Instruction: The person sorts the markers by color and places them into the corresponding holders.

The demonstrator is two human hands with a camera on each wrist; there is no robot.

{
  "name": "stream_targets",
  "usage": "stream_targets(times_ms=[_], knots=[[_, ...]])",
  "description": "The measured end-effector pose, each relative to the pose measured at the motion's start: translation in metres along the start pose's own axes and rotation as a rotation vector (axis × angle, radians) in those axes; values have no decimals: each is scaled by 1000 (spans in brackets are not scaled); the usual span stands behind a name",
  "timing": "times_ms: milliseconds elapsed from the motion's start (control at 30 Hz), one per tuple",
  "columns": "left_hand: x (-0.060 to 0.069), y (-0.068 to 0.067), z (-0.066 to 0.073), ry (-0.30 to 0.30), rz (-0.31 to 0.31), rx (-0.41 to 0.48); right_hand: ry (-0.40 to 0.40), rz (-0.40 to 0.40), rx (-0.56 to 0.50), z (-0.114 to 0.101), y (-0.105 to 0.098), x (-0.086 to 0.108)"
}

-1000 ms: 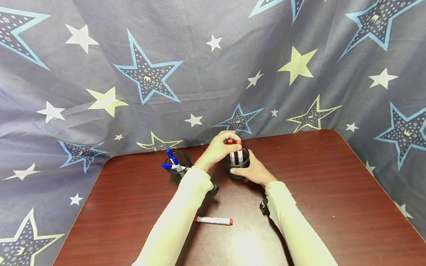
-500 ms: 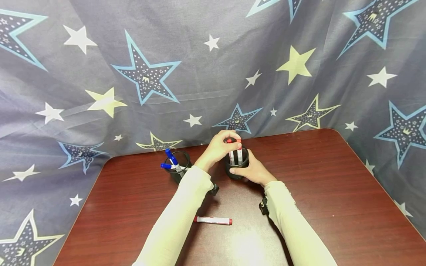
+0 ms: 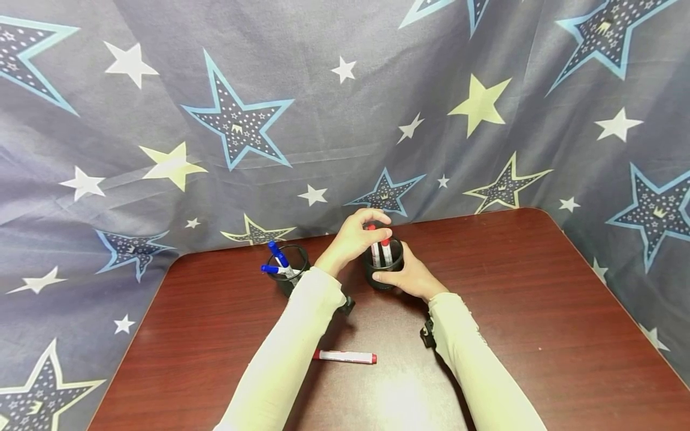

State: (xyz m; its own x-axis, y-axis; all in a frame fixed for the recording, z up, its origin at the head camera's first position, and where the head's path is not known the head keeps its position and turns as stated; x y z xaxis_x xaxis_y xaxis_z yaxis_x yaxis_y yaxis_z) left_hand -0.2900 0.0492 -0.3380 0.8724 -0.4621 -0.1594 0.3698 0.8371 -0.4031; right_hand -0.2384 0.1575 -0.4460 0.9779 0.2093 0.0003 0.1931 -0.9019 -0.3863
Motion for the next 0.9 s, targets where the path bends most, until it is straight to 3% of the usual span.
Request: stream_targets(times_ms=[167, 333, 500, 633, 733, 833, 900], knots=[[5, -10, 7, 36, 33, 30, 18, 11, 12, 0, 0, 1], [22, -31, 27, 143, 119, 87, 4, 30, 15, -3, -1, 3], [59, -53, 40, 217, 184, 92, -17, 39, 21, -7, -4, 2], [95, -62, 34, 220, 187, 40, -28, 40, 21, -9, -3, 3], [121, -59, 18, 136, 102, -66, -7, 31, 21, -7, -3, 4], [147, -45, -8, 8, -100, -224, 20, 19, 13, -5, -3, 5], [167, -34, -26, -73, -250, -379, 17, 16, 22, -6, -3, 5]])
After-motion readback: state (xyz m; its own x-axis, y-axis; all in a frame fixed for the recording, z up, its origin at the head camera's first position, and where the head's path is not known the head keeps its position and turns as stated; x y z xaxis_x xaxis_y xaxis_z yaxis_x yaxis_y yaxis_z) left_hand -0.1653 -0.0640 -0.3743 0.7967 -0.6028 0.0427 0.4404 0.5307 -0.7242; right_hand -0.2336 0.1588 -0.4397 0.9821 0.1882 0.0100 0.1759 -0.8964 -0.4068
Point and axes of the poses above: each hand's wrist, its own x-axis away from the middle knuckle, its own y-axis out of the palm, z = x × y, the point moved 8 cm from there along -x, towards the middle knuckle, and after that the axes turned 7 degrees about x, right-handed, at the moved point
